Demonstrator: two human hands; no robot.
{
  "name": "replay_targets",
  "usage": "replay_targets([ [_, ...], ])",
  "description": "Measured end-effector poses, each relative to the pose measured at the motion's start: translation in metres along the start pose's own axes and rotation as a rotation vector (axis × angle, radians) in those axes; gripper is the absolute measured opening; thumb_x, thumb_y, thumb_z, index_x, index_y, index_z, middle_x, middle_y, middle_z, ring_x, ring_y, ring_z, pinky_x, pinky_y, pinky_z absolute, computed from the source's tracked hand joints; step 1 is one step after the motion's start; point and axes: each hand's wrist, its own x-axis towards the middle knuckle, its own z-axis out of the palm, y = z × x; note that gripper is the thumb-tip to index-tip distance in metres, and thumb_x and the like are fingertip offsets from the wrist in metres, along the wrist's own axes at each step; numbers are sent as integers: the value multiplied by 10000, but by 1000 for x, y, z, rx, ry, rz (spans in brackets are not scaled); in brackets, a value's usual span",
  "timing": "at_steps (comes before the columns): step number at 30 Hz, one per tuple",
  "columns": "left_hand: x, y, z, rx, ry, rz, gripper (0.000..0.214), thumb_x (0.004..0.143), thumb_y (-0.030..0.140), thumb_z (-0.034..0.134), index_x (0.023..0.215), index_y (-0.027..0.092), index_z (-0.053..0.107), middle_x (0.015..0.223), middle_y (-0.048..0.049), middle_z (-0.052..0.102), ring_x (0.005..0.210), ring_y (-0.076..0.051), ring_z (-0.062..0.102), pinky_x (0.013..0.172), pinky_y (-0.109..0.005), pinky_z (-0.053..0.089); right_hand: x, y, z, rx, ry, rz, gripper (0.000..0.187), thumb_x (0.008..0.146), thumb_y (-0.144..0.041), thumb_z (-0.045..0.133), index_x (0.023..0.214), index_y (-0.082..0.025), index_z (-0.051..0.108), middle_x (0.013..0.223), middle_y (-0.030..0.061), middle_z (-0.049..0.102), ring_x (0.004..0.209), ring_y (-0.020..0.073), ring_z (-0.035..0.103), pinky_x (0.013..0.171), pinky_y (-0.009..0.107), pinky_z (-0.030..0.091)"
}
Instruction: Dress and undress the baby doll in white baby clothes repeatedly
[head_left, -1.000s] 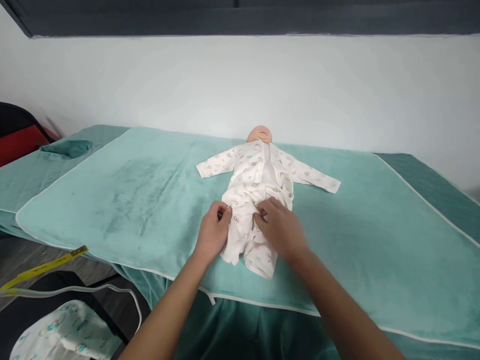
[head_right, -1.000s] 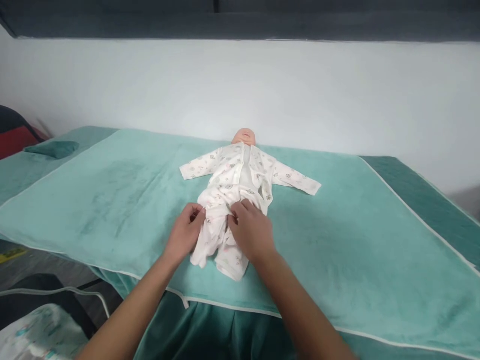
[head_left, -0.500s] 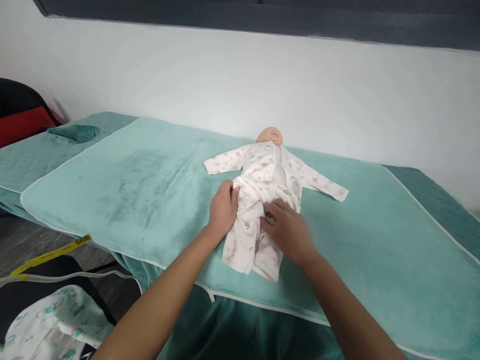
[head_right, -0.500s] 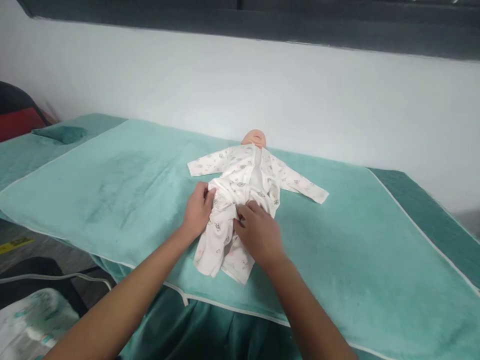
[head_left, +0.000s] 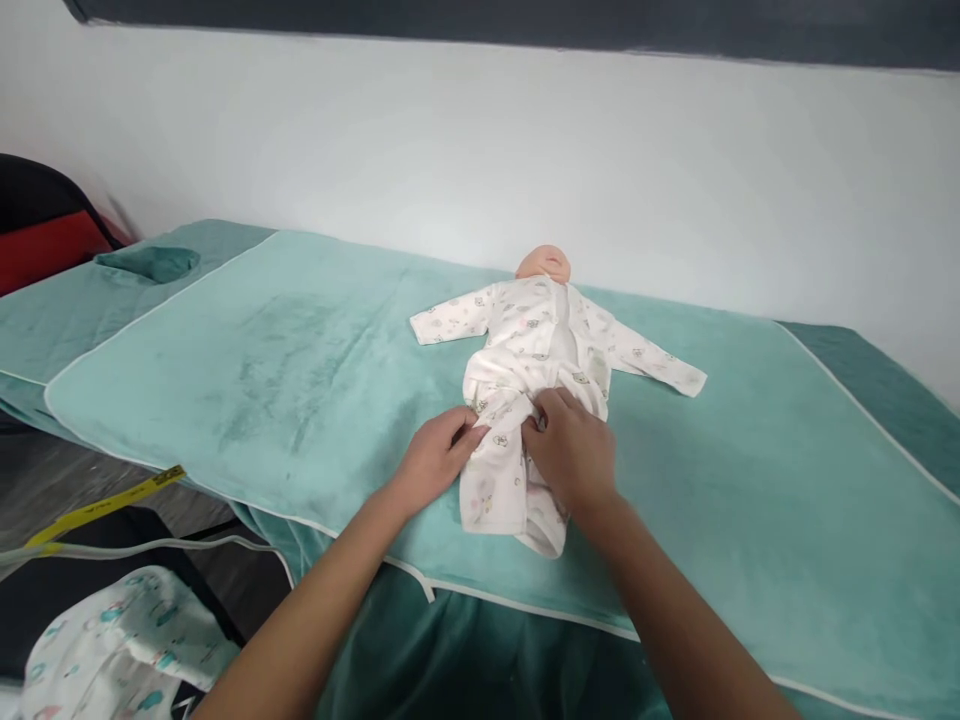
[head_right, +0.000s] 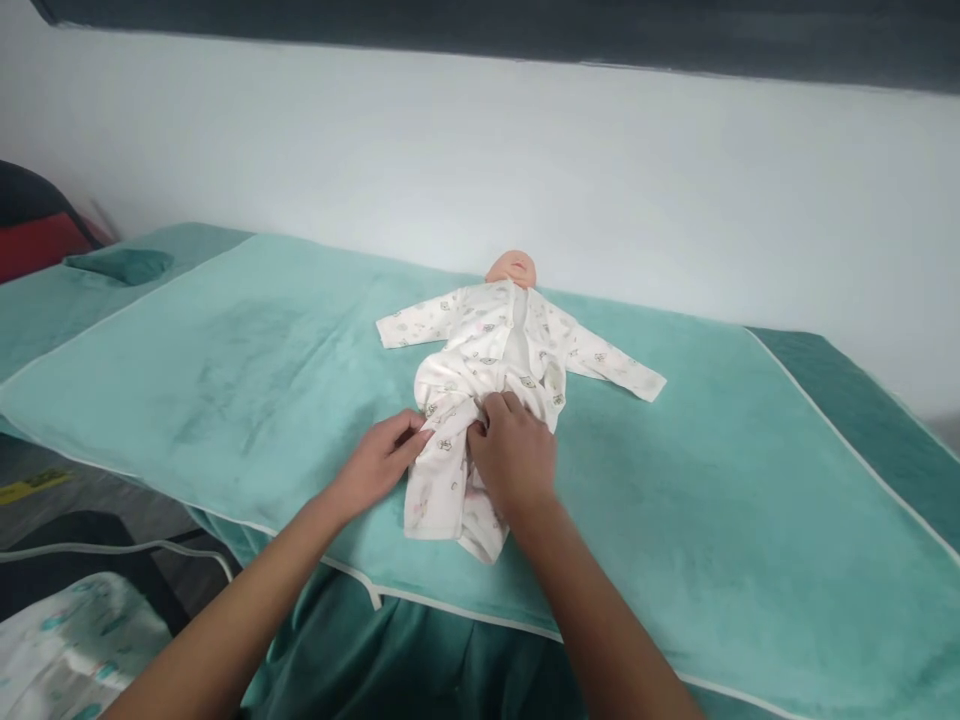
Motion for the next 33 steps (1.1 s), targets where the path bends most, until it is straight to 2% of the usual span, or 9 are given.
replay_targets([
  [7,39,5,21,338,292,3,309,1009,411,331,980,208,562,959,-72,650,852,-196,611,705,-275,385,5,6,-16,-89,-132,-112,141,905,-275,480,781,-215,511,822,3,590,624,137,464,530,290,172],
  [11,37,10,30,378,333,12,342,1012,432,321,1013,200,571,928,-85,667,808,-202,627,680,-274,374,16,11,-24,-130,-119,-103,137,897,-274,483,775,-218,508,830,-7,598,595,127,451,526,295,155],
  [16,22,2,28,350,316,-29,297,992,420,393,1077,201,574,932,-88,696,814,-217,653,686,-282,384,11,10,-9,-57,-31,-35,129,922,-233,451,843,-217,551,881,18,616,661,141,499,539,296,191],
  [18,23,-4,21,324,313,-73,270,970,418,445,1077,208,576,920,-77,701,815,-221,656,691,-285,396,7,10,-9,25,-62,-49,111,908,-232,477,835,-218,560,866,14,618,683,147,510,548,285,226],
  [21,34,-8,7,191,350,-105,232,950,402,472,1026,213,581,912,-55,696,832,-211,647,716,-294,430,10,17,-24,352,-151,-69,106,887,-293,523,830,-231,587,783,-10,611,672,144,524,571,262,325],
  [24,54,-6,-6,29,405,-51,205,943,338,456,1026,210,593,1000,-56,679,929,-193,628,786,-300,467,28,33,-41,606,-51,19,139,876,-328,520,850,-232,618,754,-7,617,672,149,538,607,268,396],
  [28,93,7,-14,-39,307,61,188,903,261,497,1031,214,628,1105,-61,628,1049,-187,593,869,-300,476,63,58,-40,596,178,120,98,829,-260,545,880,-211,613,947,39,657,800,171,584,705,298,445],
  [31,122,20,-8,0,155,95,220,850,279,605,1060,216,616,1192,-73,567,1144,-215,550,968,-339,448,78,69,-22,517,159,19,172,827,-291,579,979,-211,594,1065,69,625,929,204,593,769,325,458],
  [33,135,31,0,107,84,55,412,777,315,709,1150,219,562,1271,-103,502,1197,-272,508,986,-398,437,81,71,-9,407,151,-17,251,829,-345,601,1034,-208,556,1102,90,583,918,213,581,738,327,451],
])
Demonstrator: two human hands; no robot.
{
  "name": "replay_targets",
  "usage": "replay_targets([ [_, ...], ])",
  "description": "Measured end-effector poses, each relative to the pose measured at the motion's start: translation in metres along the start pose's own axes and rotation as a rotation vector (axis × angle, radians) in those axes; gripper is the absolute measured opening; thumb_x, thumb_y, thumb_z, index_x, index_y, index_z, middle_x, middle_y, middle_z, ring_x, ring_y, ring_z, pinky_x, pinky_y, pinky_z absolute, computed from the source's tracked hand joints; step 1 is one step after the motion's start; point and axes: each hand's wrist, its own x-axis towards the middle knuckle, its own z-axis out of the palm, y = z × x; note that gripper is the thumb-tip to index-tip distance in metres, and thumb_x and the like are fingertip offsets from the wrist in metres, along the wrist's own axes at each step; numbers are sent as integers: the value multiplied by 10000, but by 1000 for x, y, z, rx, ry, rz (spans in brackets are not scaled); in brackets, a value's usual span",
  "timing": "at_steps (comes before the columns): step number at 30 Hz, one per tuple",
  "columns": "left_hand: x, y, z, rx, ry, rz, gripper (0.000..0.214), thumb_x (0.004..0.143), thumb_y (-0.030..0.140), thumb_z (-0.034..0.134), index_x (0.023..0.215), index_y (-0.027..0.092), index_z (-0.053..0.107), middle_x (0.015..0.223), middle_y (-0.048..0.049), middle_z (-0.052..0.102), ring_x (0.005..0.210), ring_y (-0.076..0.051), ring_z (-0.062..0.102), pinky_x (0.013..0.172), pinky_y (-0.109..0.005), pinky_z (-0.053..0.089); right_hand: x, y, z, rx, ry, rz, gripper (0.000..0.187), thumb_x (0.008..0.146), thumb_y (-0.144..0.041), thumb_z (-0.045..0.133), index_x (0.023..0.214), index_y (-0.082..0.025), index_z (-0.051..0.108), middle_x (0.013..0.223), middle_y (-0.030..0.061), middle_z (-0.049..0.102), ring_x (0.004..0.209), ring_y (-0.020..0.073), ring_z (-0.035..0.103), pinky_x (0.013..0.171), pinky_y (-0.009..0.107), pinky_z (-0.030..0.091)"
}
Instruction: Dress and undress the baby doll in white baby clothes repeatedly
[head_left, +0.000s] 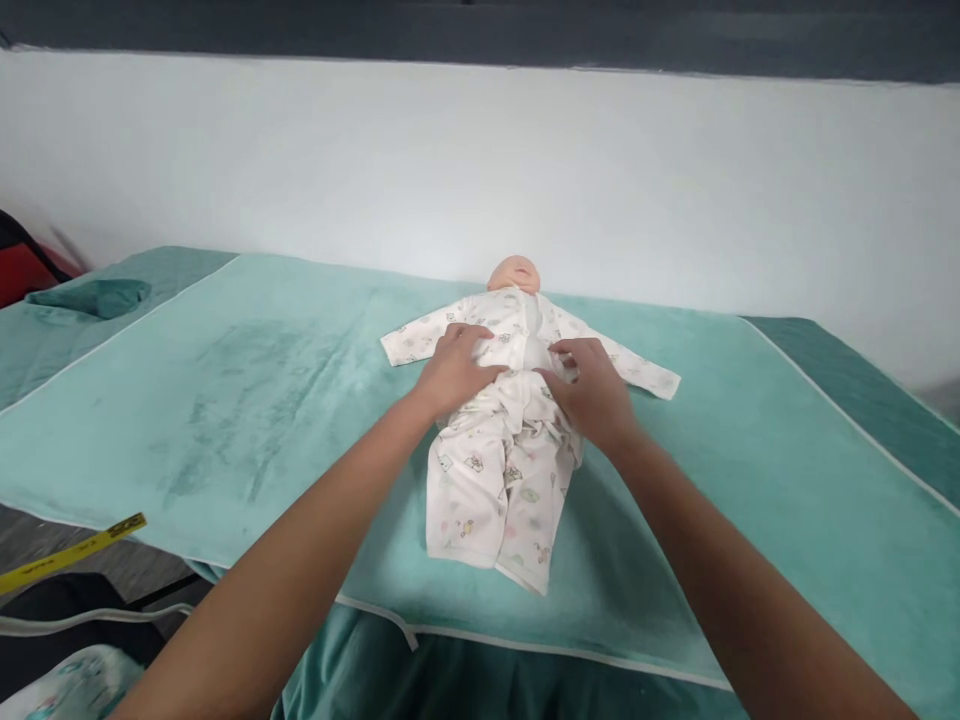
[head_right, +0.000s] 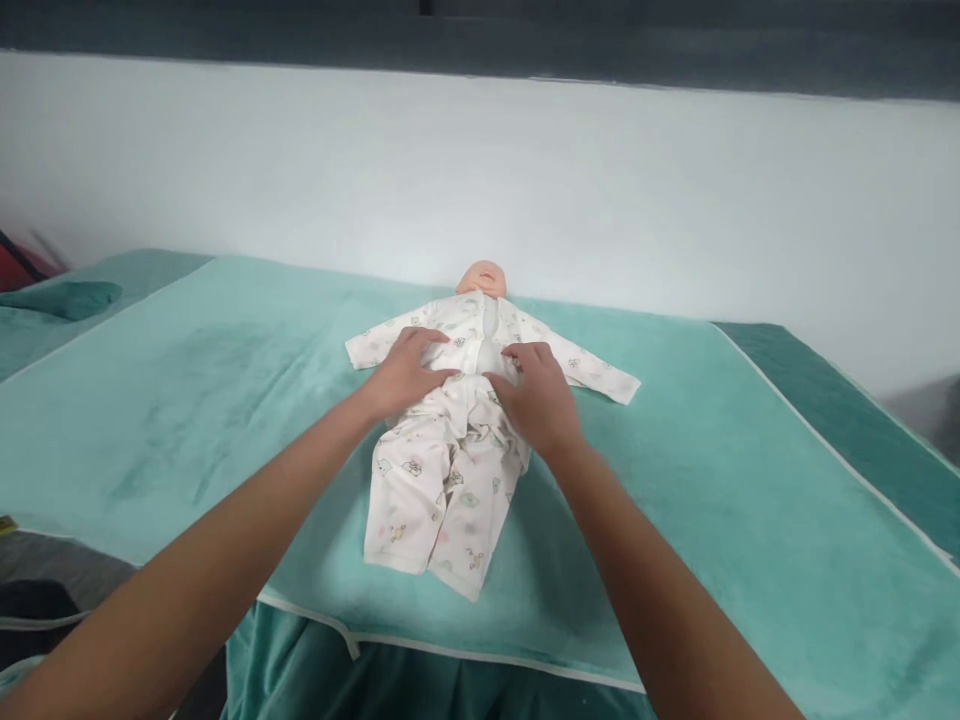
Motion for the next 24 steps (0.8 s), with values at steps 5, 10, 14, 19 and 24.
replay_targets([
  [5,6,26,18,359,-55,-22,526,751,307,747,1187,217,467,1295,-153,446,1132,-345,519,838,-430,467,3,-2,10,-121,-44,125,273,833,-436,603,939,-214,484,1017,68,555,742,179,526,624,303,391],
  [10,3,26,8,396,-20,23,116,823,265,601,882,208,518,1072,-86,570,857,-234,603,709,-343,443,10,10,-12,174,-70,248,167,839,-386,558,819,-228,509,815,15,595,680,165,544,622,309,429],
  [14,7,-7,-18,145,151,-155,90,771,232,551,704,210,495,730,-17,587,726,-191,567,657,-300,423,-3,61,-37,398,91,491,259,815,-485,535,873,-233,544,808,19,608,678,174,573,622,326,490],
  [19,-4,-70,-44,-154,458,-511,59,702,201,559,727,201,505,726,-7,570,682,-168,554,616,-284,432,-28,107,-54,-23,198,468,169,716,-356,630,772,-209,569,845,74,613,714,208,550,790,430,462],
  [24,-22,-59,-35,-194,437,-348,181,691,150,539,863,203,563,934,-28,637,849,-171,596,728,-280,455,-22,52,-31,85,14,110,167,826,-350,560,895,-218,635,915,61,665,792,196,594,745,344,465],
])
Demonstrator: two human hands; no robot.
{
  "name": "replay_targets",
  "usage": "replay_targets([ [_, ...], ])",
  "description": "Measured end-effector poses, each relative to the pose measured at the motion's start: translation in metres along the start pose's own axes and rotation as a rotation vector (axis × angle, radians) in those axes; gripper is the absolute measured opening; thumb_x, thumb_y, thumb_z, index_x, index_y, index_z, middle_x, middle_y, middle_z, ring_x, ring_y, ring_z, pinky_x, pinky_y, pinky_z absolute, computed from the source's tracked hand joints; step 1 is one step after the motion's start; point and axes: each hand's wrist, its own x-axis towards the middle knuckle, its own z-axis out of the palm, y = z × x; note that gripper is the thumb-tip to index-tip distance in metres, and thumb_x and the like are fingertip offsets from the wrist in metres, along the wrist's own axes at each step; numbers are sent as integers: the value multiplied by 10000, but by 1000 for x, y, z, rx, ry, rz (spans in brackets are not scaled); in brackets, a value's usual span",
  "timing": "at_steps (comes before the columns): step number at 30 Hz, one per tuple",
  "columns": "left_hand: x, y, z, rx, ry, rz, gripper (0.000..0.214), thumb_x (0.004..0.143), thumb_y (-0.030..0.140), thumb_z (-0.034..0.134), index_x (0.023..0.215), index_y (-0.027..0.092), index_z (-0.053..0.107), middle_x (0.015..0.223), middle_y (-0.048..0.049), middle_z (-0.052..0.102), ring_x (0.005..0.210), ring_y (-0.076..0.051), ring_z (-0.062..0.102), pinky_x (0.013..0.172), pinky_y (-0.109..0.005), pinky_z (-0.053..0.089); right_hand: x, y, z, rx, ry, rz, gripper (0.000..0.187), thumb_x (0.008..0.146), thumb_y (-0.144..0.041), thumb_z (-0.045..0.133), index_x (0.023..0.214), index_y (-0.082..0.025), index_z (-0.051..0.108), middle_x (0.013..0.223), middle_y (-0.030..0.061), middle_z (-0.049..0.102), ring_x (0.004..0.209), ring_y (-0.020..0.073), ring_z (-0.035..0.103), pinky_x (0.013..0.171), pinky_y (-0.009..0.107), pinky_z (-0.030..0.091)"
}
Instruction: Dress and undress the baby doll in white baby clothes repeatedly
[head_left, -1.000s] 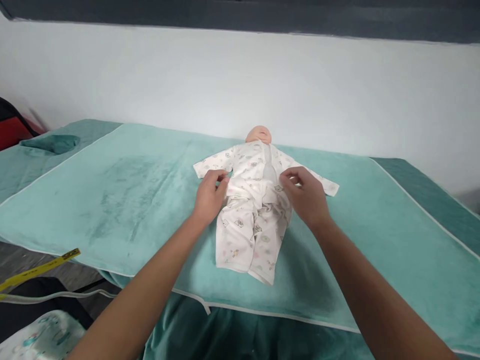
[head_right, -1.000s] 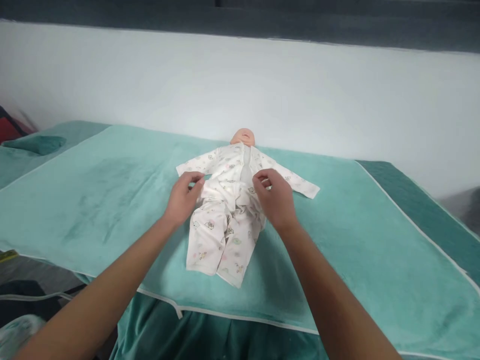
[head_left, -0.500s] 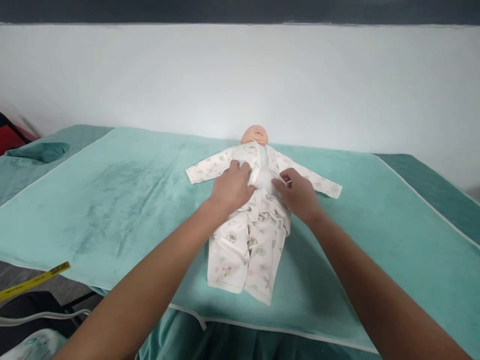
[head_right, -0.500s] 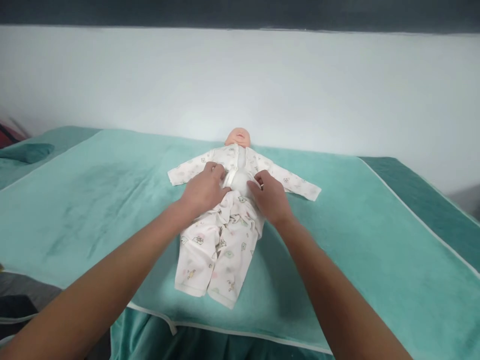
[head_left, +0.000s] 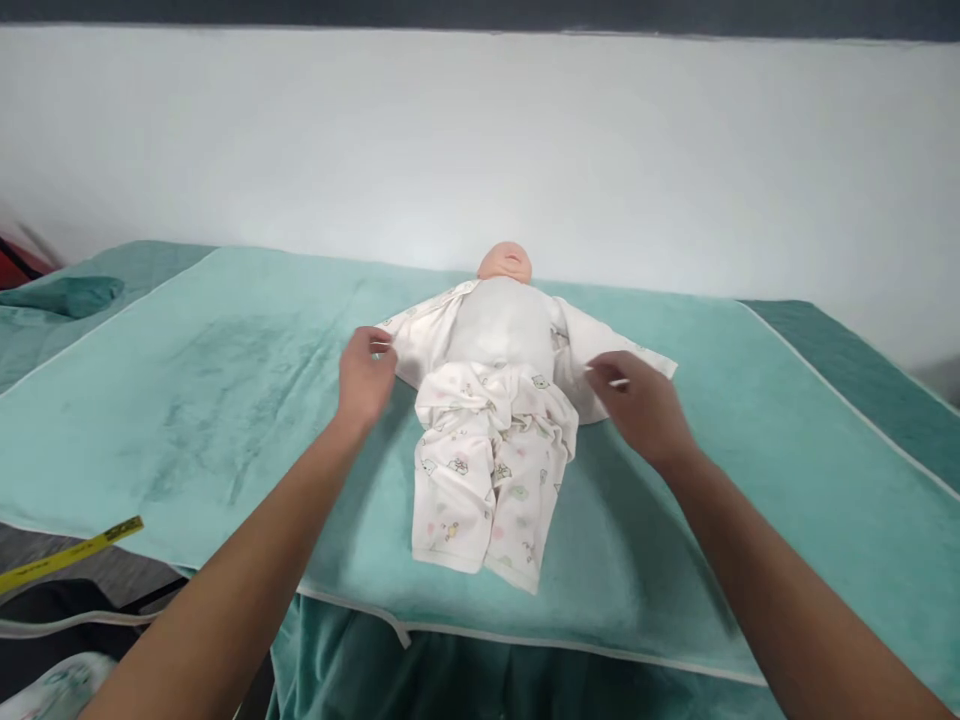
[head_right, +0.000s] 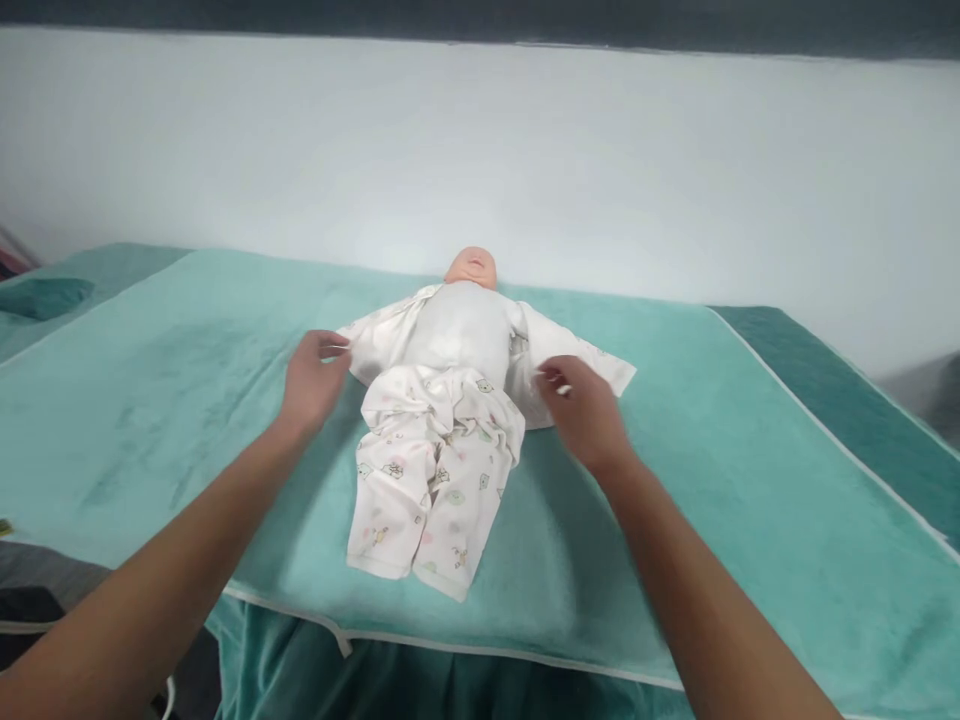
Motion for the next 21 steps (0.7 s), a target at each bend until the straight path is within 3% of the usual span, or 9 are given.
replay_targets([
  [3,-17,23,3,-66,-452,128,207,718,203,552,907,201,637,928,-25,649,834,-163,585,718,-265,453,8,-31,17,109,-230,-2,132,819,-350,593,809,-221,623,762,13,627,714,169,550,662,305,439],
  [5,-23,34,-2,-44,-723,144,277,721,218,565,983,212,654,935,-15,633,803,-152,564,683,-252,442,10,-38,19,179,-369,22,118,806,-337,610,801,-219,612,740,0,597,677,155,517,619,291,420],
  [10,-27,40,-28,55,-1090,154,236,774,341,637,980,229,664,938,-9,609,825,-156,555,697,-251,435,-5,-39,3,249,-677,-176,146,810,-357,661,863,-221,653,929,30,612,793,169,550,699,307,437],
  [12,-29,42,-35,98,-1174,185,227,794,398,651,938,225,677,955,-11,609,864,-160,560,741,-255,432,-14,-43,-2,159,-718,-273,186,811,-395,686,825,-220,626,932,34,609,834,182,547,712,307,431],
  [16,-38,50,-41,194,-1268,153,284,779,456,688,957,236,656,823,24,572,739,-133,518,649,-236,386,-24,-49,-5,-115,-615,-395,214,864,-383,637,787,-218,526,821,9,593,789,170,534,659,279,386],
  [18,-43,54,-40,235,-1233,190,273,861,492,580,908,231,646,781,26,573,692,-129,500,607,-241,352,-25,-49,-2,-208,-559,-407,211,894,-365,594,779,-216,499,748,-13,574,676,140,513,591,260,340],
  [21,-52,58,-34,345,-1072,329,315,927,486,470,854,230,638,782,18,607,706,-146,522,601,-257,326,-28,-45,5,-267,-421,-392,211,903,-330,569,763,-215,462,672,-36,533,572,112,472,538,246,311],
])
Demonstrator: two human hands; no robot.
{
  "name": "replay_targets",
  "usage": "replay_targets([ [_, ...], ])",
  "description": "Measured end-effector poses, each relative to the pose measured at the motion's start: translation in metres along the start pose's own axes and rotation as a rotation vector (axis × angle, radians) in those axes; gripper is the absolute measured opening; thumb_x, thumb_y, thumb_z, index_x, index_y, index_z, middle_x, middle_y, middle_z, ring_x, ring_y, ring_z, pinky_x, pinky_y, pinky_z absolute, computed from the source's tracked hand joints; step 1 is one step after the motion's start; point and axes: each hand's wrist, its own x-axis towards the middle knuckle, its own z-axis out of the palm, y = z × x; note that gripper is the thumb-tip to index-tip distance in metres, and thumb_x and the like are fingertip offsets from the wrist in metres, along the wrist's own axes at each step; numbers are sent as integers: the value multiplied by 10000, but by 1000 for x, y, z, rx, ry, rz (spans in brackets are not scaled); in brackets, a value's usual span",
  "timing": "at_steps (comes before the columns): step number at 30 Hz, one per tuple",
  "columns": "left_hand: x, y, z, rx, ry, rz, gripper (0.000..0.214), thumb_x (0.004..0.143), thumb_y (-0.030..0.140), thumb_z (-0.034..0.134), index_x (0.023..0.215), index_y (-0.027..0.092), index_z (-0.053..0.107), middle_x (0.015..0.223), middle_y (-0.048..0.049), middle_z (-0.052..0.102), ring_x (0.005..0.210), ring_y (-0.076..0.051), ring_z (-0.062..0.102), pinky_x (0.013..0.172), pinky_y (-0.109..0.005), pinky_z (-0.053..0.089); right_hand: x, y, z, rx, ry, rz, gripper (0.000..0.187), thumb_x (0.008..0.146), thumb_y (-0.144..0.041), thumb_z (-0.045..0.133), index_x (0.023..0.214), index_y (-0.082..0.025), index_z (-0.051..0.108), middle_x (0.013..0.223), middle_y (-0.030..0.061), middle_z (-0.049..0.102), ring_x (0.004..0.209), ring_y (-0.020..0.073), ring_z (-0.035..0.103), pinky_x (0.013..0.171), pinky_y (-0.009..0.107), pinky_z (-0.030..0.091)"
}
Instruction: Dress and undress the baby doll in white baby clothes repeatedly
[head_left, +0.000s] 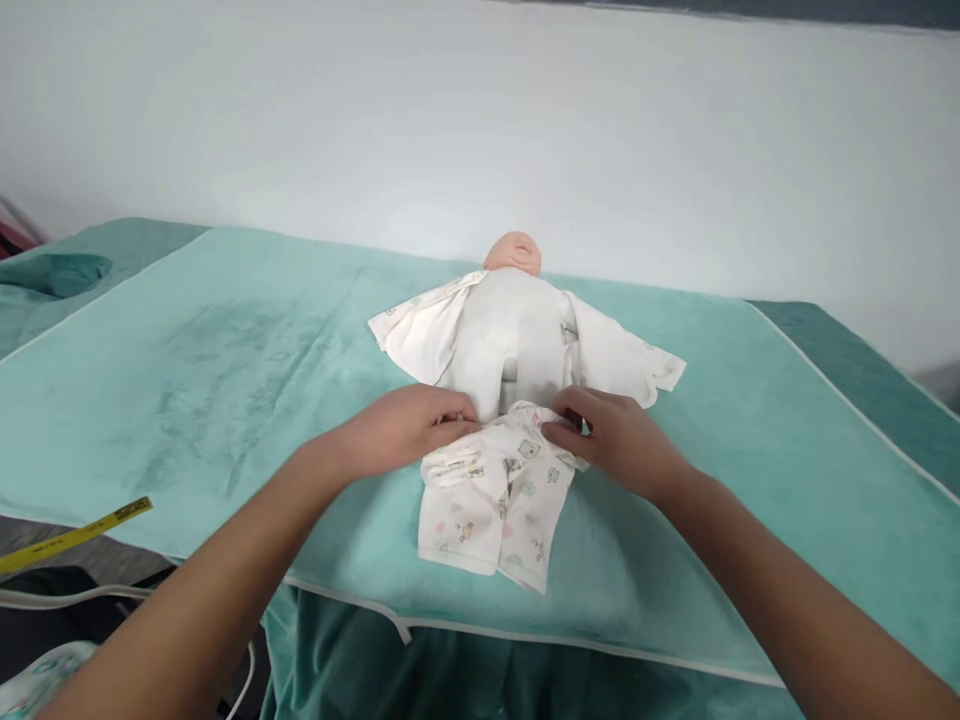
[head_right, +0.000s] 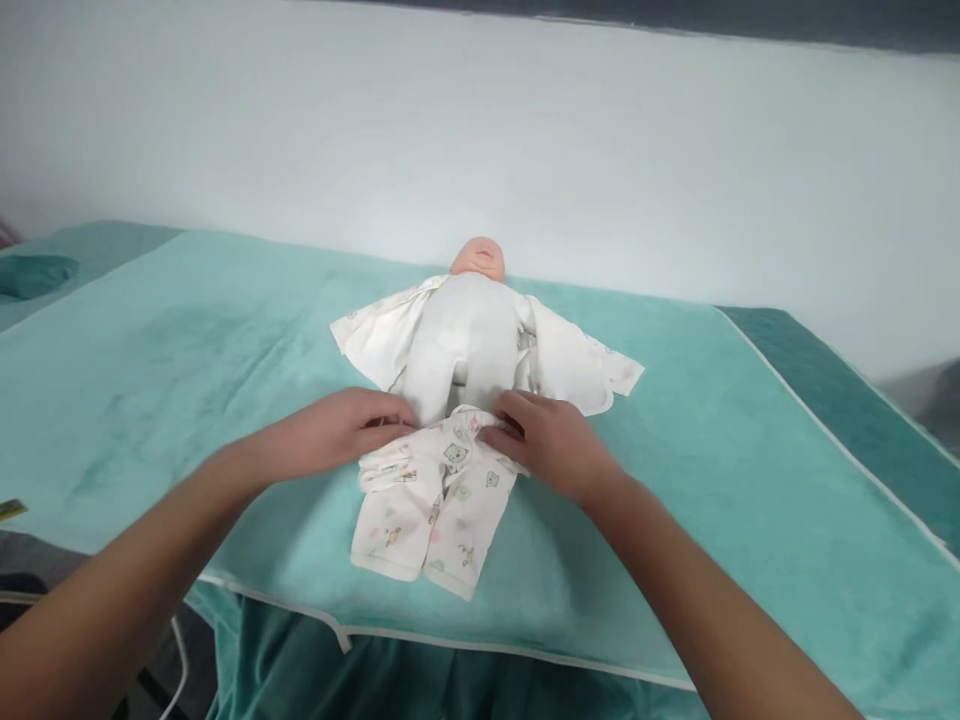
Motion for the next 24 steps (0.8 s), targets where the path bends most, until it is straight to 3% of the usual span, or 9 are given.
replay_targets([
  [6,4,11,10,185,93,137,185,878,407,591,983,262,636,968,0,600,846,-173,561,665,-268,391,-7,-5,9,-207,337,-177,181,895,-224,526,735,-223,440,722,-4,531,564,123,475,514,263,338],
  [9,11,12,10,163,151,238,141,827,320,644,942,241,624,1106,-31,581,1035,-214,543,828,-316,447,1,-8,7,-225,472,-190,45,869,-176,528,890,-215,526,933,68,626,779,186,606,638,296,458],
  [12,26,6,11,90,266,230,85,804,259,631,801,210,561,1306,-56,521,1234,-258,471,994,-389,409,20,-2,9,-117,429,-63,335,859,-208,533,1193,-191,515,1302,156,564,1195,289,550,903,412,494],
  [15,45,-4,11,-45,428,116,98,816,231,572,764,206,492,1433,-73,442,1338,-276,411,1029,-400,381,40,13,13,-3,279,48,488,871,-295,538,1342,-192,465,1447,155,478,1333,322,447,1023,480,436],
  [17,60,-11,10,-94,521,53,122,805,202,549,748,214,441,1320,-85,538,1276,-275,472,957,-380,409,50,22,11,27,207,85,475,868,-299,532,1332,-203,506,1382,136,550,1250,325,520,985,475,453],
  [19,75,-15,6,-83,602,-2,150,805,189,531,745,225,397,1033,-65,630,1083,-260,572,844,-352,421,62,31,4,27,175,106,407,858,-259,510,1255,-207,585,1259,114,638,1113,314,595,918,449,466],
  [21,92,-19,-1,-54,696,-58,154,816,195,524,767,233,383,767,-15,571,850,-228,584,749,-324,394,77,40,-3,38,176,131,330,855,-239,489,1139,-206,655,1125,95,693,1004,298,620,866,418,455],
  [24,119,-28,-12,-88,801,-122,163,824,220,549,796,237,389,624,32,449,679,-185,497,678,-295,342,101,57,-2,174,232,227,235,845,-268,511,994,-219,686,890,55,696,851,255,608,776,366,434],
])
